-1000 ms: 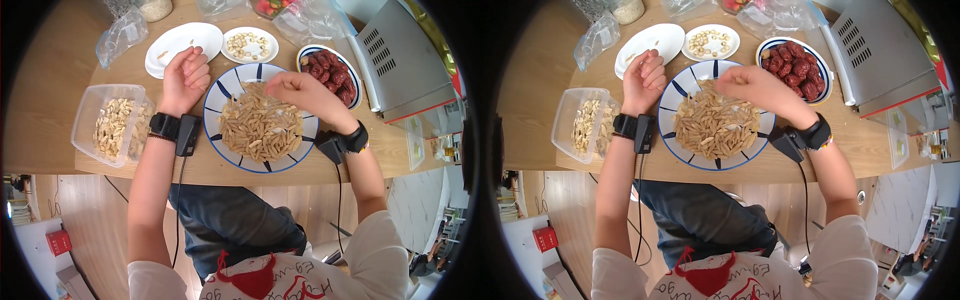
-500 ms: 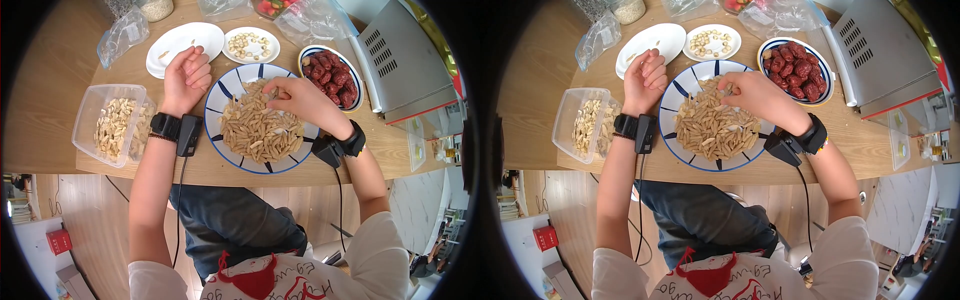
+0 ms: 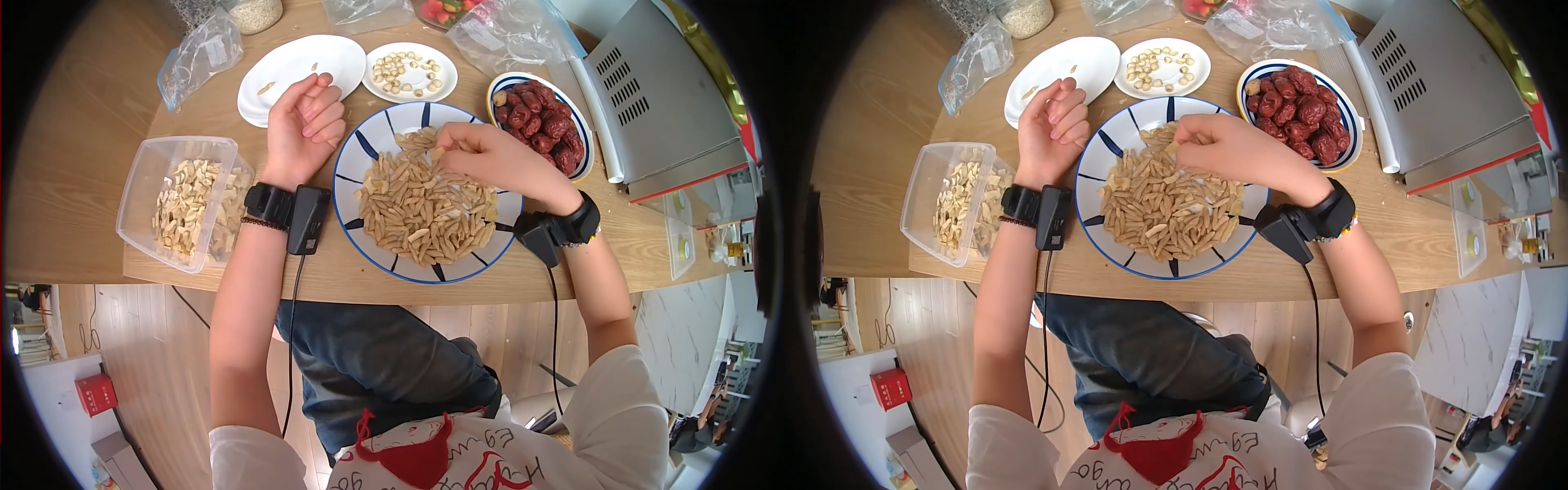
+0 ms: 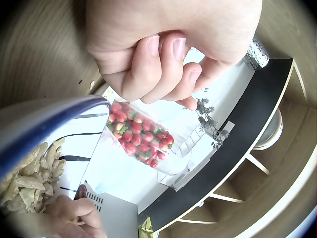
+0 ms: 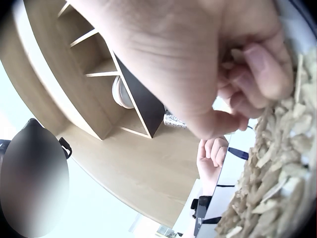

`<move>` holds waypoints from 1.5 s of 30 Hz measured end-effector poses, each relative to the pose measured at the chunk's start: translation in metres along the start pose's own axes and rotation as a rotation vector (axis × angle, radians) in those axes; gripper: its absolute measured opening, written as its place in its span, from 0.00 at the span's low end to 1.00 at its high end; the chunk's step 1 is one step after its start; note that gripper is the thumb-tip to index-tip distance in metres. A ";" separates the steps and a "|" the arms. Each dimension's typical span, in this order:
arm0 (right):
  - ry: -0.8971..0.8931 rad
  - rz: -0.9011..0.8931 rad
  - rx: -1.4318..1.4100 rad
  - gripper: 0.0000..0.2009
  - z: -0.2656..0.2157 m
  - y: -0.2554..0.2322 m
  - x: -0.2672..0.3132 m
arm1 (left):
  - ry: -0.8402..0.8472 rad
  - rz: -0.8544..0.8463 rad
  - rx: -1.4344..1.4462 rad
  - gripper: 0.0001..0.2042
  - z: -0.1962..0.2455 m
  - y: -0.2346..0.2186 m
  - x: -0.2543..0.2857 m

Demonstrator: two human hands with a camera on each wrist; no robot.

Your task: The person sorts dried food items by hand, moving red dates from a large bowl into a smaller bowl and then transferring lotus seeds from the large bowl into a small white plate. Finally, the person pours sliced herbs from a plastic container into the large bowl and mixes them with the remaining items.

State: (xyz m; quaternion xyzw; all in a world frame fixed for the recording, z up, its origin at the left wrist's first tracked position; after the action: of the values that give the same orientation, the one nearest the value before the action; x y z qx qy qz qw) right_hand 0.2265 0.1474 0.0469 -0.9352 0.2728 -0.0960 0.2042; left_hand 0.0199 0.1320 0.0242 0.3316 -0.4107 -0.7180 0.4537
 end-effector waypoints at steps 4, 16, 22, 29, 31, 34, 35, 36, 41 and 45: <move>0.045 -0.179 -0.684 0.05 -0.008 0.004 0.005 | 0.003 0.002 -0.002 0.08 0.000 0.000 0.000; 0.030 -0.071 -0.530 0.09 -0.002 0.002 0.000 | 0.007 0.043 -0.031 0.07 0.000 0.000 0.001; -0.125 -0.053 0.171 0.08 -0.008 0.012 0.001 | 0.013 0.055 -0.043 0.07 0.000 -0.001 0.001; -0.081 -0.080 0.323 0.10 -0.015 0.012 0.001 | 0.005 0.050 -0.033 0.08 0.000 -0.001 0.001; -0.074 -0.079 0.336 0.11 -0.014 0.012 0.000 | 0.018 0.056 -0.026 0.07 0.001 -0.001 0.002; -0.083 -0.077 0.319 0.11 -0.011 0.012 0.001 | 0.014 0.058 -0.032 0.08 0.000 -0.001 0.001; -0.080 -0.080 0.312 0.11 -0.011 0.012 0.001 | 0.010 0.059 -0.039 0.08 0.000 -0.002 0.001; -0.077 -0.083 0.306 0.11 -0.010 0.011 0.001 | 0.011 0.057 -0.039 0.08 0.001 -0.002 0.001; -0.001 -0.017 0.013 0.10 -0.010 0.004 0.005 | 0.016 0.056 -0.039 0.08 0.000 -0.001 0.001; 0.125 0.003 -0.599 0.08 0.002 -0.001 0.005 | 0.008 0.031 -0.003 0.08 0.000 0.000 0.001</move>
State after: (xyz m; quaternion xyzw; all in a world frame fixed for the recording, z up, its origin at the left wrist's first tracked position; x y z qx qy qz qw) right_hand 0.2314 0.1458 0.0460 -0.9457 0.3024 -0.0685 -0.0980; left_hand 0.0198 0.1312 0.0242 0.3276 -0.4127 -0.7102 0.4669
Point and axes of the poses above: each hand's wrist, its own x-axis away from the middle knuckle, its own y-axis out of the palm, z = x × y, the point moved 6 cm from there along -x, towards the middle knuckle, and after that the axes turned 9 degrees about -y, right-handed, at the moved point
